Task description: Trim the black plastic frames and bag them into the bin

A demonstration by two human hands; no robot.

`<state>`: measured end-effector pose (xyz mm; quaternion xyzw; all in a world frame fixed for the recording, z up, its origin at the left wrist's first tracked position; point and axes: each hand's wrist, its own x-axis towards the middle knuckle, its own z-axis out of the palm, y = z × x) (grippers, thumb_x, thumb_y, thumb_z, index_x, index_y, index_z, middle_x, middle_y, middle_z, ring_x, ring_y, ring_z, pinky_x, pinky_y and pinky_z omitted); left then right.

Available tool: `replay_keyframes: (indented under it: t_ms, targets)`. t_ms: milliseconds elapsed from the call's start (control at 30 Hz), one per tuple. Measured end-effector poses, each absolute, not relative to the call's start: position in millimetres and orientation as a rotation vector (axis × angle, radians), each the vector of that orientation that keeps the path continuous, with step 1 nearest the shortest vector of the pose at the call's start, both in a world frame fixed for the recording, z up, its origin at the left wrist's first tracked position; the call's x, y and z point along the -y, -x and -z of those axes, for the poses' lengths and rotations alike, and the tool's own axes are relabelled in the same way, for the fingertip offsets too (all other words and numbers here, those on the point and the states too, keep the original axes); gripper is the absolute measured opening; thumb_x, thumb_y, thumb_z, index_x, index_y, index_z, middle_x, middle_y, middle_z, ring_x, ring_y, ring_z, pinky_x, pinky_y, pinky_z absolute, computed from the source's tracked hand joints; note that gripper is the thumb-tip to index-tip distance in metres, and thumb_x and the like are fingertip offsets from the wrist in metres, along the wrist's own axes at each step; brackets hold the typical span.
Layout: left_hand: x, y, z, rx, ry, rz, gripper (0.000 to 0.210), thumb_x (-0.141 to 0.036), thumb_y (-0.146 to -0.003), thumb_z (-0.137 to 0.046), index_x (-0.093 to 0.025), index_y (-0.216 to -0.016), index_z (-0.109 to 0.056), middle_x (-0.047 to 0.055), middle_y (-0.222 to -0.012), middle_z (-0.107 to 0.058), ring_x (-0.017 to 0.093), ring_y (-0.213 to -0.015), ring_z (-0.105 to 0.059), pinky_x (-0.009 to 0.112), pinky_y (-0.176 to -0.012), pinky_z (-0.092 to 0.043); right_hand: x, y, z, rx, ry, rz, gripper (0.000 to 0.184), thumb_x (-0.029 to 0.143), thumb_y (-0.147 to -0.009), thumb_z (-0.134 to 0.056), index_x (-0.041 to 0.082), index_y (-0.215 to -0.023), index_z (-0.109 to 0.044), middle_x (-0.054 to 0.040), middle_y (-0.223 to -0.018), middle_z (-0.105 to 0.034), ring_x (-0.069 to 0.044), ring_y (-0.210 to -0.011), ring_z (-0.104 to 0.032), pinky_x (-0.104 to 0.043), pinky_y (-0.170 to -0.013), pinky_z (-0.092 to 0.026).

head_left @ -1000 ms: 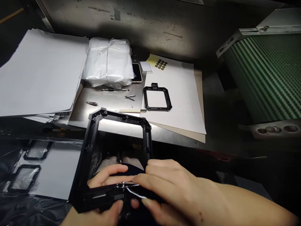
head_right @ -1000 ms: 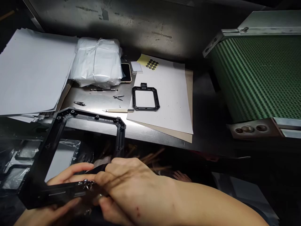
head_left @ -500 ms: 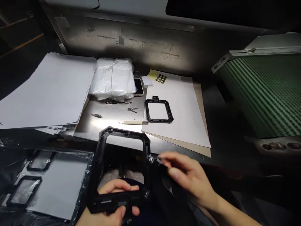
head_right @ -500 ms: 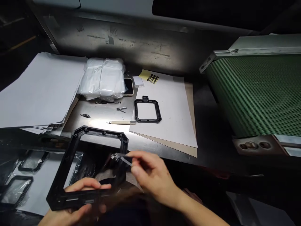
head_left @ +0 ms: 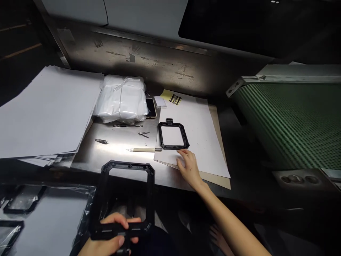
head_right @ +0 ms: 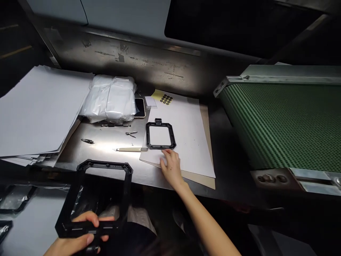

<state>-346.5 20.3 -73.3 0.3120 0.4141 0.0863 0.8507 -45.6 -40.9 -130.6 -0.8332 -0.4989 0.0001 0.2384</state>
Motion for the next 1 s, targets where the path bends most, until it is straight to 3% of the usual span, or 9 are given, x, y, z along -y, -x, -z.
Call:
replay_keyframes:
  t_ms: [100, 300, 433, 500, 600, 700, 833, 1000]
  targets:
    - [-27, 338, 91, -0.917, -0.534, -0.192, 0.009, -0.018, -0.056, -0.069, -0.016, -0.061, -0.061, 0.012, -0.097, -0.067, 0.023, -0.071, -0.062, 0.031, -0.056, -0.048, 2, 68, 121, 1.668, 2.145, -0.086, 0.023, 0.020, -0.083, -0.038, 0.017, -0.102, -0.050, -0.0085, -0.099, -0.052, -0.019, -0.094, -0.046, -0.034, -0.080, -0.039]
    - [-37, 334, 123, -0.918, -0.401, -0.204, 0.004, -0.015, -0.065, -0.060, -0.018, -0.063, -0.059, 0.008, -0.093, -0.067, 0.022, -0.075, -0.061, 0.029, -0.057, -0.046, -68, 88, 129, 2.055, 2.045, -0.209, 0.021, 0.019, -0.082, -0.043, 0.014, -0.100, -0.052, -0.0090, -0.096, -0.055, -0.020, -0.091, -0.045, -0.032, -0.076, -0.038]
    - [-38, 330, 140, -0.888, -0.229, -0.300, 0.034, -0.035, -0.079, -0.042, -0.015, -0.057, -0.059, 0.010, -0.093, -0.065, 0.024, -0.090, -0.056, 0.035, -0.077, -0.042, -84, 96, 131, 2.089, 2.140, -0.237, 0.021, 0.012, -0.082, -0.035, 0.009, -0.091, -0.054, -0.0134, -0.090, -0.054, -0.021, -0.078, -0.048, -0.030, -0.063, -0.038]
    - [-38, 326, 145, -0.891, -0.109, -0.415, 0.041, -0.035, -0.082, -0.035, -0.016, -0.054, -0.058, 0.008, -0.080, -0.066, 0.021, -0.093, -0.054, 0.033, -0.087, -0.035, -83, 103, 122, 2.082, 2.182, -0.264, 0.023, 0.011, -0.082, -0.032, 0.007, -0.094, -0.050, -0.0138, -0.090, -0.052, -0.018, -0.068, -0.050, -0.027, -0.054, -0.036]
    - [-36, 319, 149, -0.884, -0.017, -0.518, 0.037, -0.029, -0.084, -0.036, -0.018, -0.055, -0.056, 0.000, -0.052, -0.056, 0.015, -0.072, -0.055, 0.033, -0.088, -0.034, -75, 116, 102, 2.169, 2.147, -0.366, 0.020, 0.012, -0.083, -0.032, 0.010, -0.094, -0.049, -0.0067, -0.079, -0.054, -0.015, -0.058, -0.050, -0.025, -0.048, -0.033]
    - [-34, 315, 151, -0.878, 0.049, -0.570, 0.037, -0.029, -0.084, -0.036, -0.017, -0.053, -0.052, -0.004, -0.043, -0.044, 0.010, -0.053, -0.045, 0.034, -0.082, -0.039, -69, 128, 86, 2.444, 2.085, -0.442, 0.020, 0.010, -0.080, -0.039, 0.013, -0.097, -0.050, -0.0022, -0.070, -0.055, -0.017, -0.056, -0.051, -0.026, -0.043, -0.028]
    - [-31, 313, 158, -0.872, 0.127, -0.603, 0.036, -0.029, -0.082, -0.042, -0.016, -0.049, -0.050, -0.005, -0.040, -0.043, 0.010, -0.048, -0.043, 0.035, -0.075, -0.043, -71, 138, 83, 2.677, 2.099, -0.455, 0.036, 0.002, -0.075, -0.040, 0.009, -0.109, -0.046, -0.0041, -0.073, -0.058, -0.018, -0.057, -0.054, -0.028, -0.040, -0.023]
    - [-29, 314, 167, -0.868, 0.156, -0.608, 0.033, -0.032, -0.076, -0.051, -0.016, -0.047, -0.052, -0.004, -0.037, -0.046, 0.011, -0.046, -0.046, 0.033, -0.069, -0.045, -80, 143, 88, 2.684, 2.168, -0.521, 0.030, 0.001, -0.074, -0.038, 0.011, -0.099, -0.052, -0.0034, -0.070, -0.057, -0.018, -0.055, -0.055, -0.029, -0.039, -0.020]
